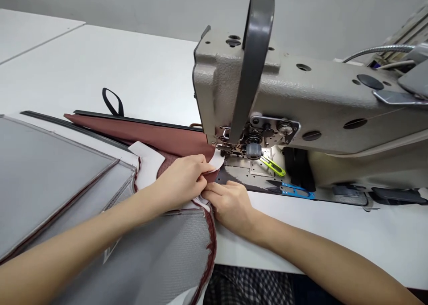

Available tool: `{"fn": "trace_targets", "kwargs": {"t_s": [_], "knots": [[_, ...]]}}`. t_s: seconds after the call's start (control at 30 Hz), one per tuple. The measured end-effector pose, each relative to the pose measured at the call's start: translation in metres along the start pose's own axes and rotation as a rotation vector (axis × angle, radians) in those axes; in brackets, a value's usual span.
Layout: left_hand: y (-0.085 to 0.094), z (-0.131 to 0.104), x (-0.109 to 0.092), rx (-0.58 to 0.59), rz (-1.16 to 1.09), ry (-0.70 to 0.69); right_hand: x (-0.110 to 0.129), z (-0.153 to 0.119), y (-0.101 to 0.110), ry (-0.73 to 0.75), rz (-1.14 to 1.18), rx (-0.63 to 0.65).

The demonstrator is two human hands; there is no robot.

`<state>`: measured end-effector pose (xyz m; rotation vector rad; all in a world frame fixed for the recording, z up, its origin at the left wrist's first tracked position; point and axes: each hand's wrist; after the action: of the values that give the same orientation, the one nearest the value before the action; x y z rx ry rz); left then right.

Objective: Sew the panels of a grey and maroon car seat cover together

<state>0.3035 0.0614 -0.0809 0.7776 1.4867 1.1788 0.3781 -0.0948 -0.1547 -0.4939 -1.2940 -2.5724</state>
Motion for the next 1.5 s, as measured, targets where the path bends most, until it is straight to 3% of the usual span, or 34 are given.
{"fn": "trace_targets", "kwargs": {"t_s": [0.17,0.3,0.47,0.57,0.8,0.93,1.13,1.37,1.5], "knots": [[-0.002,0.001,-0.003,0.025,0.159,-0.074,0.006,0.005,0.013,-0.118,0.109,0.141],[0.000,0.003,-0.001,0.025,0.194,-0.148,0.010,0.012,0.010,-0.226,0.070,0.183],[-0.001,0.004,-0.009,0.116,0.361,-0.376,0.008,0.009,0.008,-0.191,0.053,0.157],[-0.001,0.004,-0.018,0.175,0.362,-0.316,0.005,0.001,0.013,-0.124,0.043,0.131],[-0.011,0.006,-0.018,0.120,0.290,-0.218,-0.001,-0.005,0.012,-0.004,-0.019,0.079],[-0.013,0.012,-0.017,0.027,0.203,-0.140,-0.007,-0.001,0.015,-0.034,-0.060,0.086],[-0.012,0.020,-0.017,0.001,0.003,0.054,-0.014,0.006,0.022,-0.089,-0.069,0.147],[-0.017,0.018,-0.018,0.019,-0.041,0.050,-0.014,0.010,0.023,-0.097,-0.076,0.170],[-0.024,0.023,-0.011,-0.028,-0.048,0.014,-0.020,0.011,0.021,-0.139,-0.084,0.158]]}}
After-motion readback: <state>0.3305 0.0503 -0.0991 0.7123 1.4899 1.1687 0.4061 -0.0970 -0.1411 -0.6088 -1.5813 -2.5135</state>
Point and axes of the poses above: each hand's wrist, its own z-axis towards the middle knuckle, its own y-axis out of the back of the hand, x = y × z, and after that the axes turned 14 degrees about -x, right-handed
